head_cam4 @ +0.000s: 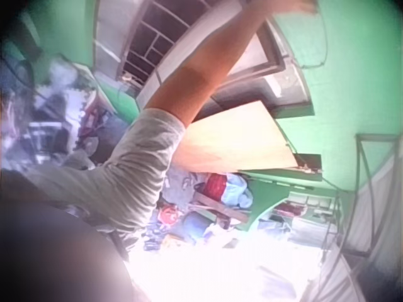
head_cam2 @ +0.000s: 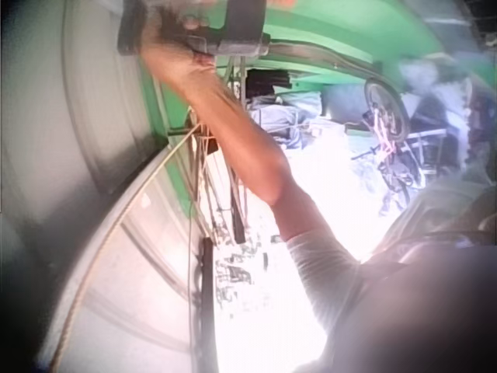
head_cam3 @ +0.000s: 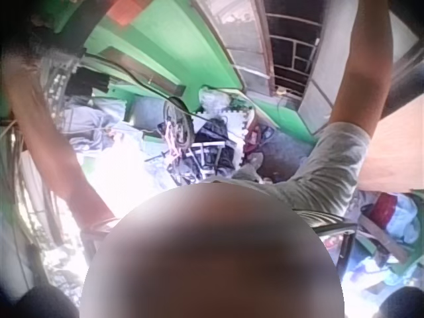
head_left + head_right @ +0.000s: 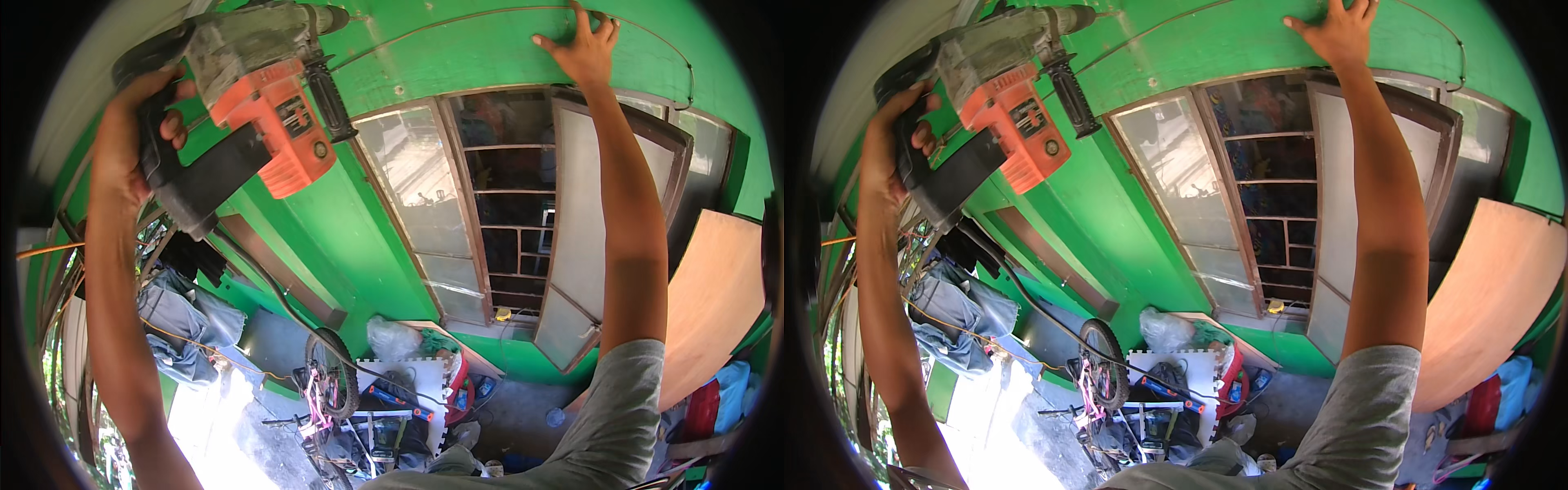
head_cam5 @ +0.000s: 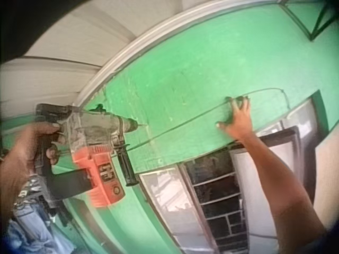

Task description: The person uses a corded drill to make several holes in a green wall above a window. They then insert wall anchors into the holes and place a metal bracket against the wall, aligning it with the anchors.

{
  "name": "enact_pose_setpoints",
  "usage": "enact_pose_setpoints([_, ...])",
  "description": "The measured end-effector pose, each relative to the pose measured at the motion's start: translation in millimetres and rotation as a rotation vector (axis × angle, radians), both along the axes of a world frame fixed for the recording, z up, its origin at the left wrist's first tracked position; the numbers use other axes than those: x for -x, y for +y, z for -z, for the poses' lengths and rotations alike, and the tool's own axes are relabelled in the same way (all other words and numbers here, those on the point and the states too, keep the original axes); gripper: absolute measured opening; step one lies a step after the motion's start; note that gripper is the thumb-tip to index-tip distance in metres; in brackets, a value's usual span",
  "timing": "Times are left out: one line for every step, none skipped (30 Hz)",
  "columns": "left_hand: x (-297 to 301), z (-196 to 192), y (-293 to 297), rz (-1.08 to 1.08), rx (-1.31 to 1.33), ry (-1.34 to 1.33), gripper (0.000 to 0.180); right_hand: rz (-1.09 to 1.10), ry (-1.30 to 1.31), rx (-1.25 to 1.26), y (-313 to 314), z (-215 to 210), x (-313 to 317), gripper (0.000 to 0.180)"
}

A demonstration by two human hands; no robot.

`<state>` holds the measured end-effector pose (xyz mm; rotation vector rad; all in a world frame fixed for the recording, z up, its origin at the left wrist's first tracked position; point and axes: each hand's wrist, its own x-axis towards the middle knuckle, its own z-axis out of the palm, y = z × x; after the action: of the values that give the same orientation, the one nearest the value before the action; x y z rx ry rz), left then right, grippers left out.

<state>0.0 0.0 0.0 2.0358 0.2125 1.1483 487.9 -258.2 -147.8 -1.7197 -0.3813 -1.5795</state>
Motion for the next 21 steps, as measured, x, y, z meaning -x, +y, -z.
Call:
enact_pose_setpoints([-1,5,-5,-0.003,0.008,-0.011,0.043,-0.019,-0.006,-0.021,0,-1,0,0.112])
enact_pose_setpoints([-3,7,-11,0.045,0.003,-0.016,0.041,-0.035,-0.011,-0.045,-1,-1,-1,0.113])
enact_pose_setpoints([-6,4,-9,0.018,0.008,0.033,0.041,-0.016,0.025,-0.028,1,16,4,0.112])
enact_pose_setpoints([-7,4,-13,0.035,-0.002,0.054,0.041,-0.002,0.026,-0.015,-1,21,3,0.111])
enact_pose_setpoints([-7,7,-15,0.051,-0.008,0.053,0.041,0.011,0.006,0.001,-1,18,2,0.11])
enact_pose_setpoints([-6,13,-16,0.04,0.005,0.016,0.04,0.03,-0.037,-0.006,2,9,1,0.109])
enact_pose_setpoints([-7,18,-16,0.028,0.018,-0.015,0.039,0.049,-0.075,-0.014,5,3,1,0.108])
enact_pose_setpoints([-9,18,-17,0.017,0.019,-0.03,0.037,0.068,-0.097,-0.034,8,2,1,0.107])
enact_pose_setpoints([-10,18,-19,0.014,0.009,-0.031,0.033,0.028,-0.087,-0.017,7,1,1,0.106])
enact_pose_setpoints([-11,19,-20,0.015,-0.001,-0.03,0.03,-0.009,-0.075,-0.001,4,0,0,0.105])
enact_pose_setpoints([-13,18,-21,0.041,-0.022,-0.023,0.027,-0.042,-0.06,0.015,1,0,-1,0.105])
enact_pose_setpoints([-15,15,-21,0.022,-0.021,0.01,0.024,-0.033,-0.067,0.007,0,3,-1,0.104])
enact_pose_setpoints([-15,9,-20,0.022,-0.03,0.043,0.022,-0.028,-0.077,-0.001,1,4,-1,0.104])
enact_pose_setpoints([-13,6,-18,0.036,-0.035,0.074,0.021,-0.027,-0.091,-0.007,4,4,-1,0.104])
enact_pose_setpoints([-12,4,-16,0.035,-0.027,0.074,0.02,-0.006,-0.094,-0.001,5,1,-2,0.103])
enact_pose_setpoints([-10,2,-13,0.055,-0.019,0.074,0.021,0.017,-0.098,0.003,5,-2,-3,0.103])
enact_pose_setpoints([-8,-1,-10,0.096,-0.007,0.089,0.021,0.039,-0.094,0.004,4,-3,-3,0.103])
enact_pose_setpoints([-6,-4,-9,0.074,-0.012,0.089,0.021,0.015,-0.095,-0.004,5,-3,-3,0.102])
enact_pose_setpoints([-4,-8,-9,0.073,-0.012,0.101,0.02,-0.01,-0.091,-0.012,5,-1,-3,0.102])
enact_pose_setpoints([-5,-10,-9,0.034,0.022,0.093,0.02,-0.033,-0.082,-0.018,5,4,-3,0.102])
enact_pose_setpoints([-6,-8,-7,0.058,-0.029,0.098,0.021,-0.024,-0.08,-0.028,4,3,-2,0.102])
